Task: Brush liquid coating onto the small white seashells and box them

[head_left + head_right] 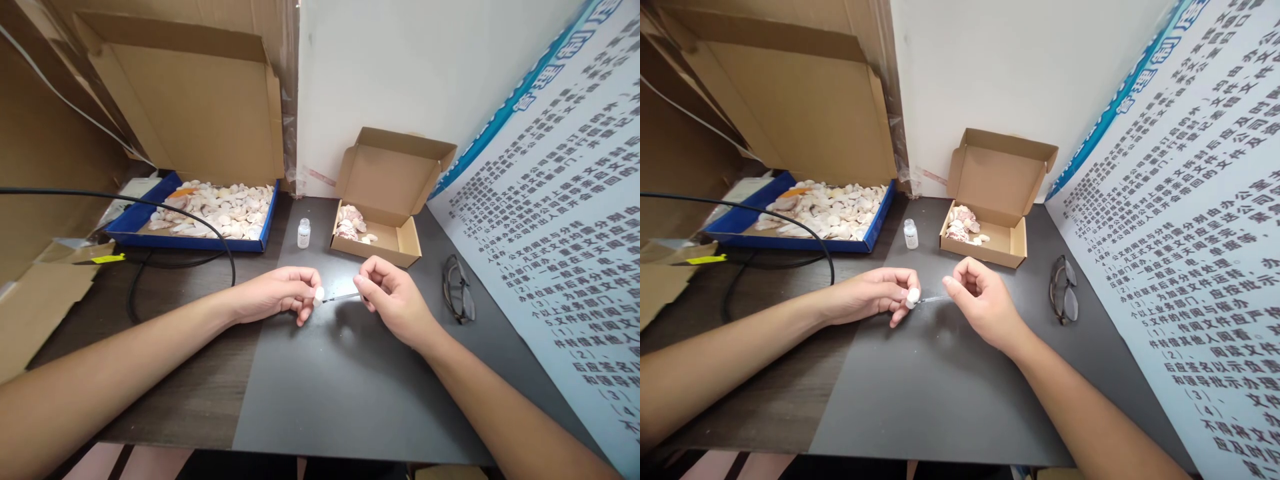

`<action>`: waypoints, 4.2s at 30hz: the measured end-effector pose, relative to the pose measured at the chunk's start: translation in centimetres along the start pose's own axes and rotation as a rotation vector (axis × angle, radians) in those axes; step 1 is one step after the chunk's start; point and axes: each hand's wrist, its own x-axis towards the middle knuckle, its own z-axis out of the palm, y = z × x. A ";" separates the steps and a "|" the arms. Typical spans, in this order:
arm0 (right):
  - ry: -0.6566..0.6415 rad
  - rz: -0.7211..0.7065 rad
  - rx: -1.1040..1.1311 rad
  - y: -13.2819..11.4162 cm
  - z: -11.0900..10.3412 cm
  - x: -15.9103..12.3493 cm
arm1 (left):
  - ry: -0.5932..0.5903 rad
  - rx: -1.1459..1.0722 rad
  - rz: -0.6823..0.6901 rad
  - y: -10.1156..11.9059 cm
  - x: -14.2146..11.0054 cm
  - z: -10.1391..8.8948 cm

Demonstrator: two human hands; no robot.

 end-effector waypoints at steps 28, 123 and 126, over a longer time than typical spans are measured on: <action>0.002 -0.010 -0.031 -0.1 0.0 0.0 | 0.001 -0.011 0.000 -0.1 0.1 -0.1; 0.029 -0.058 -0.075 -0.1 0.2 -0.2 | 0.018 -0.018 0.001 -0.1 0.1 0.1; 0.018 -0.055 -0.101 0.0 0.1 -0.2 | 0.013 -0.016 0.006 -0.1 0.1 0.1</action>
